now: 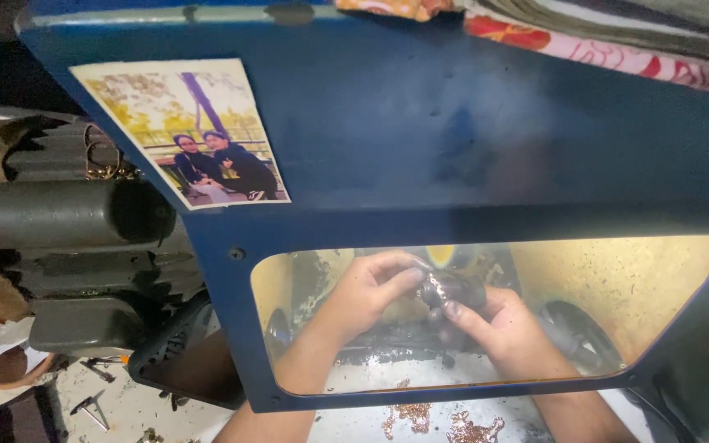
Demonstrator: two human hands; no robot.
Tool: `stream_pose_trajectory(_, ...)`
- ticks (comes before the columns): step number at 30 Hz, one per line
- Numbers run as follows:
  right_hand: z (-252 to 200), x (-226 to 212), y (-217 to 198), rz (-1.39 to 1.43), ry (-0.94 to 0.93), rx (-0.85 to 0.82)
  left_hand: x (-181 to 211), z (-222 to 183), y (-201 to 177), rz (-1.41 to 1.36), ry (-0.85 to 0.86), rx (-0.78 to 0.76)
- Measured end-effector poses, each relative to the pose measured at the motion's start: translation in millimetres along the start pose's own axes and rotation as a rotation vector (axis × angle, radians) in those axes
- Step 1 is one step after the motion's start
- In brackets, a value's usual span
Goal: Polishing small jewelry components using a bench lathe with a polishing wheel inside a dust enclosure.
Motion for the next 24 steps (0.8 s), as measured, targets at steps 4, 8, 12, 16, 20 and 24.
stream_pose_trajectory(4, 1.3, -3.2, 5.3, -0.023, -0.066, 0.076, -8.1, -0.8, 3.3, 0.007, 0.032, -0.064)
stream_pose_trajectory(8, -1.6, -14.3, 20.2, 0.017, -0.090, 0.193, -13.0, 0.4, 5.4, 0.086, -0.092, 0.078)
stream_pose_trajectory(12, 1.7, -20.4, 32.7, -0.029, -0.098, 0.234, -22.1, 3.8, -0.1, 0.051, -0.123, 0.139)
stream_pose_trajectory(16, -1.9, -20.8, 40.5, -0.051, -0.124, 0.244, -15.0, -1.1, -8.1, 0.109, -0.126, 0.147)
stream_pose_trajectory(20, 0.4, -20.5, 34.7, -0.038, -0.154, 0.196, -9.4, -1.6, -13.3, 0.028, -0.112, 0.072)
stream_pose_trajectory(24, -8.7, -3.7, 18.3, 0.092, -0.090, -0.030, -6.9, -8.0, -19.3, -0.127, -0.076, -0.135)
Point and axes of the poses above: each hand's wrist, its own z-axis towards the middle knuckle, its own y-axis out of the palm, x = y × z, the point moved 2 cm from there along z, towards the middle knuckle, and after that the axes turned 14 degrees about x, right-handed, at the moved point
